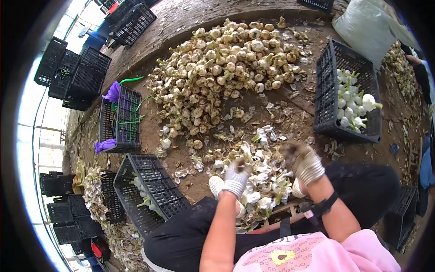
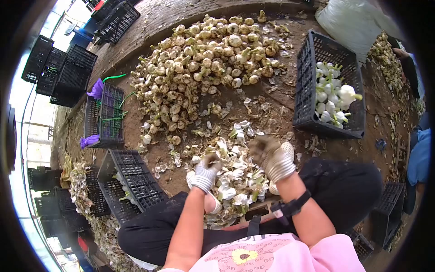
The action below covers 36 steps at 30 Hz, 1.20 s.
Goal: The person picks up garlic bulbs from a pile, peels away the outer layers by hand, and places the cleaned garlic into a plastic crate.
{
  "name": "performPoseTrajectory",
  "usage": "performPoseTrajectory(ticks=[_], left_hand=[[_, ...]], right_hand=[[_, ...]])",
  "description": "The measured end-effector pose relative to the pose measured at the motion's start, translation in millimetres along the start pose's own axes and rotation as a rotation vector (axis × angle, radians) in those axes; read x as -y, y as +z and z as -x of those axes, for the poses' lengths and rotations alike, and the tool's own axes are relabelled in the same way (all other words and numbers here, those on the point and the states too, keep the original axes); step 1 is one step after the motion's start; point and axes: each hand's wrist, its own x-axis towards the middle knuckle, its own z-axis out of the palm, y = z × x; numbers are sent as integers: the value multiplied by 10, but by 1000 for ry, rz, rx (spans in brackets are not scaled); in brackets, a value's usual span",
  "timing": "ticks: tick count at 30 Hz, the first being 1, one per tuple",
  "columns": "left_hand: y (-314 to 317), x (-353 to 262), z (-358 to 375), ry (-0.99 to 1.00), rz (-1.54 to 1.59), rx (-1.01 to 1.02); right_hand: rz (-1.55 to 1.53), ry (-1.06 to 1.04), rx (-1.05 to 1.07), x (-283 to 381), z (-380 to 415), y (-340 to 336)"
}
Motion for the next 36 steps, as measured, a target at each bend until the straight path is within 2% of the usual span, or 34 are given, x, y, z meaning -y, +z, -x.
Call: performPoseTrajectory(ticks=[1,2,3,4,5,6,9,11,12,13,14,15,16,18,19,21,23,25,26,27,29,31,32,33,35,36], left_hand=[[-136,-15,-123,-31,-2,-94],[-244,199,-307,-86,183,-288],[-455,470,-528,-227,221,-313],[-574,485,-631,-304,218,-427],[-703,814,-835,-211,-39,-539],[-834,1082,-1058,-175,-101,-533],[-1025,643,-1440,-156,-219,-494],[-1037,732,-1821,-138,-212,-541],[-1059,904,-2056,-163,-243,-527],[-1065,907,-2246,-305,-252,-498],[-1016,933,-2381,-344,-406,-491],[-964,785,-2421,-385,-560,-480],[-891,671,-2442,-389,-560,-508],[-795,542,-2419,-405,-572,-581],[-793,688,-2448,-394,-582,-642],[-836,808,-2437,-323,-573,-674],[-792,875,-2387,-351,-594,-735],[-780,903,-2205,-327,-194,-677],[-691,929,-2103,-222,-10,-736],[-616,1102,-2050,-211,11,-692],[-319,595,-1567,-333,572,-512],[27,373,-1141,-234,633,-418],[131,123,-918,-273,639,-319],[308,216,-801,-93,509,-299],[489,-42,-486,62,245,-221],[546,-341,-286,109,233,-168]], right_hand=[[115,176,-54,-128,-11,97],[289,255,-14,-254,-15,111],[367,163,170,-338,63,105],[480,133,296,-401,35,76],[595,100,420,-436,-35,59],[606,138,368,-365,-15,163],[609,167,205,-403,-101,122],[749,182,128,-445,-229,-30],[666,214,32,-466,-264,-64],[647,252,-6,-453,-293,-108],[633,249,-19,-444,-308,-131],[620,249,-32,-434,-322,-155],[646,266,-24,-428,-342,-192],[593,320,-53,-422,-354,-181],[562,353,-73,-416,-362,-155],[674,361,-37,-432,-407,-230],[671,333,-47,-421,-397,-169],[681,280,-65,-458,-365,-213],[684,245,-88,-504,-369,-245],[781,227,-22,-462,-352,-226],[878,91,-16,-446,-310,-98],[860,74,-37,-438,-286,-41],[741,14,-39,-482,-276,-30],[623,-53,-35,-495,-264,0],[586,-53,-73,-384,-212,114],[544,-105,-66,-372,-187,124]])
